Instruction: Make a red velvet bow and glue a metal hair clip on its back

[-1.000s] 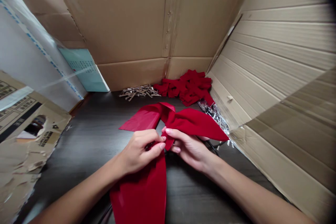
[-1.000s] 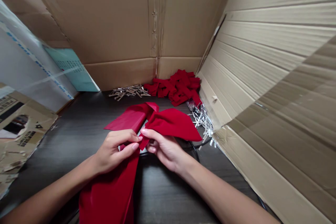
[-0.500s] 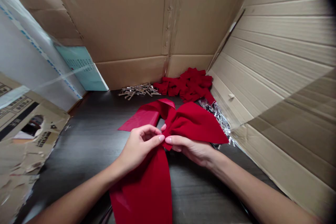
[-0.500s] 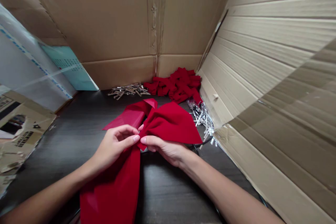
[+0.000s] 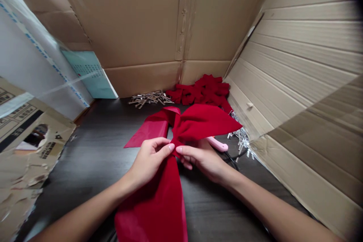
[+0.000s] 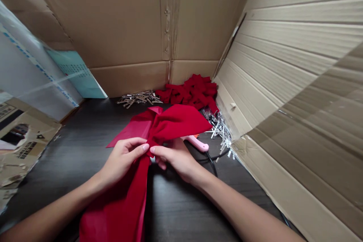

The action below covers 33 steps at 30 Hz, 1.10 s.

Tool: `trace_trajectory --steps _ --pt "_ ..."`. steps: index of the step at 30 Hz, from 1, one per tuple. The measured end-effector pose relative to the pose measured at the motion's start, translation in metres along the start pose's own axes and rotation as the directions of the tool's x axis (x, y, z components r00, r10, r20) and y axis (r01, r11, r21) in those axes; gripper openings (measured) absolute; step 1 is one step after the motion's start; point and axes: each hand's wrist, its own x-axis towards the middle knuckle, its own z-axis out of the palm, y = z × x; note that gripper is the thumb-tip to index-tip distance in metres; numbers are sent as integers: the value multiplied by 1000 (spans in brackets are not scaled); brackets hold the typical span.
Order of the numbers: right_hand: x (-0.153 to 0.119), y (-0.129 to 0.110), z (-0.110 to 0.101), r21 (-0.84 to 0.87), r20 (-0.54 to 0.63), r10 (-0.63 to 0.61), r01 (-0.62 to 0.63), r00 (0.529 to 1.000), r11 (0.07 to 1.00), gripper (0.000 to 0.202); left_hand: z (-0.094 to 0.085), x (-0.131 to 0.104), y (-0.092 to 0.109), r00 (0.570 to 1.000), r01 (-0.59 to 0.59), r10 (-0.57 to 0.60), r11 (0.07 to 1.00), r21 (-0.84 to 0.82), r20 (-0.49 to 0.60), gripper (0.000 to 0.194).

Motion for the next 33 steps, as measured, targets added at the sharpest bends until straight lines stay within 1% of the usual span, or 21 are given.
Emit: trace_trajectory --steps 3,7,12,16,18,20,22,25,27,29,31,33 --pt "1 0 2 7 1 14 -14 1000 1000 23 0 1 -2 1000 17 -17 999 -30 3 26" --pt "3 2 -1 -19 -45 -24 23 999 1000 29 1 1 -4 998 67 -65 992 -109 25 27" --pt "5 2 -4 -27 -47 -40 39 998 999 33 3 3 -2 990 133 -118 965 -228 80 26" --pt "3 -4 -5 -33 -19 -30 30 999 999 35 4 2 0 964 263 -227 890 -371 139 27" --pt "3 -8 -5 -48 -17 -31 30 999 998 38 4 1 0 952 305 -255 854 -422 173 26" --pt "3 -10 -6 -64 -17 -35 34 999 997 40 4 0 1 947 318 -260 835 -450 187 24" --pt "3 -11 -6 -90 -17 -50 48 999 995 40 4 0 2 948 319 -268 818 -480 173 21" --pt "3 -11 -9 -159 -11 -101 98 995 982 37 2 0 4 946 322 -286 766 -556 155 18" --pt "2 -12 -10 -205 18 -132 133 991 970 36 0 1 3 939 343 -283 727 -595 196 17" --pt "1 -15 -11 -230 64 -140 152 988 961 36 -2 2 0 927 374 -268 697 -611 262 16" --pt "0 -17 -12 -238 102 -117 139 988 961 37 -3 2 -4 919 392 -253 673 -626 303 17" --pt "-1 -19 -12 -229 98 -68 89 993 969 35 -3 2 -6 918 394 -253 646 -654 304 19"
